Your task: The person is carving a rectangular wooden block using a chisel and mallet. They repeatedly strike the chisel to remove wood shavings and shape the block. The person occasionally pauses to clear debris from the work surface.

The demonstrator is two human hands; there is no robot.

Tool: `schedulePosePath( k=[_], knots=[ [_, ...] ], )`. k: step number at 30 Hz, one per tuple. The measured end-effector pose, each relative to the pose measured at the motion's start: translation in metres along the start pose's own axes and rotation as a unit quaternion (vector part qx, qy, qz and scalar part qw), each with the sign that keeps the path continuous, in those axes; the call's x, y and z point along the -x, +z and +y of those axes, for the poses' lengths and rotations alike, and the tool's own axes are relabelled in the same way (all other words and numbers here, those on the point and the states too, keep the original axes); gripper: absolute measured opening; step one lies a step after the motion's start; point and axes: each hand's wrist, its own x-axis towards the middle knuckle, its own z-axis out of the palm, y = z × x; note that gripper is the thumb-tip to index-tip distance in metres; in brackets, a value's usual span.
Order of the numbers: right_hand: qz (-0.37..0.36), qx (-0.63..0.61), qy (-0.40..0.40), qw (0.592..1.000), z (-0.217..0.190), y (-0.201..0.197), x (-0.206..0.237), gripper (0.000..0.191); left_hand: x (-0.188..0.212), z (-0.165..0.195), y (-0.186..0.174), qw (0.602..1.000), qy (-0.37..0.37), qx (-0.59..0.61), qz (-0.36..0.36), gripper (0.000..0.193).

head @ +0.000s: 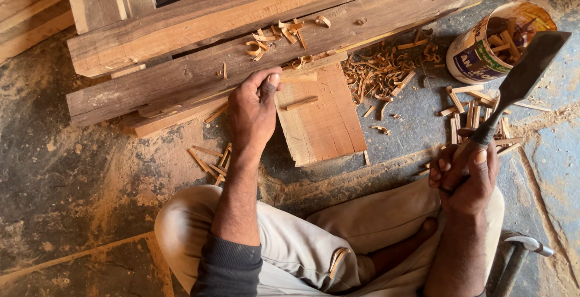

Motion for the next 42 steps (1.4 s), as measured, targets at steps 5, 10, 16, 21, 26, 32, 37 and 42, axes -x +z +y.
schedulePosePath(
  k=[5,10,16,21,26,32,37,42],
  knots=[
    [-0.014,-0.006,-0.003,1.000,0.002,-0.001,0.000,0.055,-0.004,-0.005,0.003,0.994,-0.067,-0.082,-0.028,0.035],
    [-0.013,0.004,-0.005,1.000,0.002,0.000,0.000,0.057,-0.011,-0.015,0.006,0.988,-0.010,-0.154,-0.004,0.035],
    [-0.012,0.014,-0.007,1.000,0.002,0.002,0.000,0.058,-0.009,-0.017,0.008,0.981,0.010,-0.191,0.021,0.036],
    [-0.021,0.020,-0.026,0.999,0.005,0.001,0.001,0.060,0.001,-0.008,0.009,0.988,0.052,-0.149,0.002,0.027],
    [-0.012,0.019,0.014,1.000,0.000,0.005,-0.001,0.056,0.008,-0.003,0.013,0.930,0.235,-0.281,0.020,0.024],
    [-0.036,0.127,0.033,0.991,-0.019,0.020,0.006,0.078,0.015,-0.005,0.038,0.948,0.171,-0.257,-0.074,0.031],
    [-0.089,0.104,0.012,0.990,-0.042,0.025,0.027,0.071,0.017,-0.007,0.042,0.981,0.143,-0.114,-0.071,0.039],
    [-0.162,-0.079,-0.010,0.984,-0.080,0.029,0.035,0.027,0.015,-0.008,0.043,0.990,-0.006,-0.081,-0.114,0.050]
  ],
)
